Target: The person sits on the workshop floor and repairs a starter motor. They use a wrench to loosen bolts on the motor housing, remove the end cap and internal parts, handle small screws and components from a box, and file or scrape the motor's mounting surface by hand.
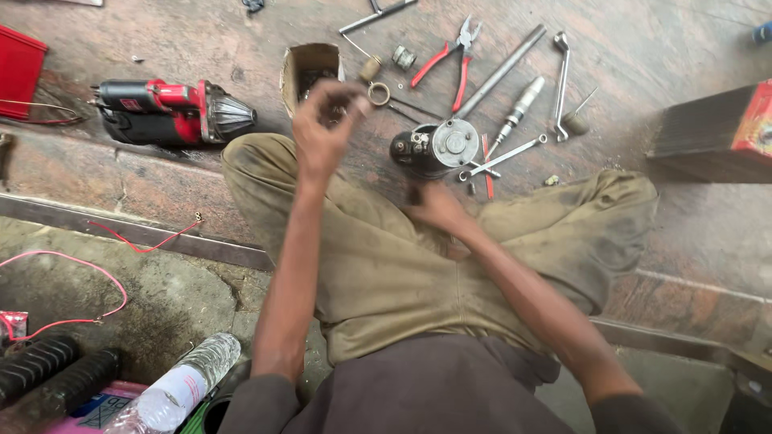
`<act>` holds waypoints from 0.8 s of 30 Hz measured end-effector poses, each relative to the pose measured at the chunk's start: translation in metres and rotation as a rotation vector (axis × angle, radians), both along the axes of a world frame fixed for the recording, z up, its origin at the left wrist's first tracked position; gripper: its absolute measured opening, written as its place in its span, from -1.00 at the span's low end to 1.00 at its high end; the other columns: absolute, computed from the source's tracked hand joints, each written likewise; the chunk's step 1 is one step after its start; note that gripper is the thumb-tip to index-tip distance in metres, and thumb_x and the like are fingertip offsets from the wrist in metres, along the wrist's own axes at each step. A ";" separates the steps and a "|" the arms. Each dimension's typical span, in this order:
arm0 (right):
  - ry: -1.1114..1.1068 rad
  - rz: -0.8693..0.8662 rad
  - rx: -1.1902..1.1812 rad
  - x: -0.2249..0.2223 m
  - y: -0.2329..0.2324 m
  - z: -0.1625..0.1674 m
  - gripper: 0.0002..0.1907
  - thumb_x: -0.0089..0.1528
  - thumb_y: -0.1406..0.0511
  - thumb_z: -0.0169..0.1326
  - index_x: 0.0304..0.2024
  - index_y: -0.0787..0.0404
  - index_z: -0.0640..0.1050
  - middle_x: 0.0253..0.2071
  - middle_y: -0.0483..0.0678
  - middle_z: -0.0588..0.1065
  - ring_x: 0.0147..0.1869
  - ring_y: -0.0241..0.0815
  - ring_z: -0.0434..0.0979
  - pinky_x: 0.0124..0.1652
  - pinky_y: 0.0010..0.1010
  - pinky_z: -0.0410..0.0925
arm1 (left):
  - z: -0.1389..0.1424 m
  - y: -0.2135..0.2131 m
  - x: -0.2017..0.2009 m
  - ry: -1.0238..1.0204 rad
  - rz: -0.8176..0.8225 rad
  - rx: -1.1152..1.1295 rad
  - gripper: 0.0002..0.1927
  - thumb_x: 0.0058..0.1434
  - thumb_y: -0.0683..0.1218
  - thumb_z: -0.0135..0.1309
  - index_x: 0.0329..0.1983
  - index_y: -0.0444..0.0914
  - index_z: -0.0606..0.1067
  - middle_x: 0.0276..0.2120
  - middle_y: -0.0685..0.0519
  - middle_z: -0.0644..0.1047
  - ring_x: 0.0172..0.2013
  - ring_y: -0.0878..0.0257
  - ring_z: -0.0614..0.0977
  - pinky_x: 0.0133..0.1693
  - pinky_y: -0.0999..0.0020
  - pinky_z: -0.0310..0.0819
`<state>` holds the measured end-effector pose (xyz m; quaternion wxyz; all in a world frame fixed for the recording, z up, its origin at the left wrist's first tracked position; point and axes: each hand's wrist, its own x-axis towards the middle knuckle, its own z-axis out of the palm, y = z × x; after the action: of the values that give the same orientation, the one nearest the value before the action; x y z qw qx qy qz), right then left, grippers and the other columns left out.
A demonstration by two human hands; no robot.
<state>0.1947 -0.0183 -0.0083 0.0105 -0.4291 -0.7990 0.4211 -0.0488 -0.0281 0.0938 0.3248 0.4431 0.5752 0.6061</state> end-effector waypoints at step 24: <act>0.306 -0.505 -0.357 -0.141 0.041 -0.052 -0.80 0.28 0.32 0.19 -0.16 0.25 0.43 -0.36 0.11 0.53 -0.30 -0.02 0.56 -0.27 -0.19 0.46 | -0.089 0.039 -0.037 -0.554 0.159 -0.038 -0.74 0.35 -0.18 0.22 0.08 -0.29 0.52 -0.11 0.09 0.60 -0.22 0.38 0.66 -0.19 0.46 0.62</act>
<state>0.0537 0.0228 -0.0606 0.1587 -0.5405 -0.5703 0.5978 -0.0854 0.0113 0.0048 0.4293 0.2083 0.5086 0.7167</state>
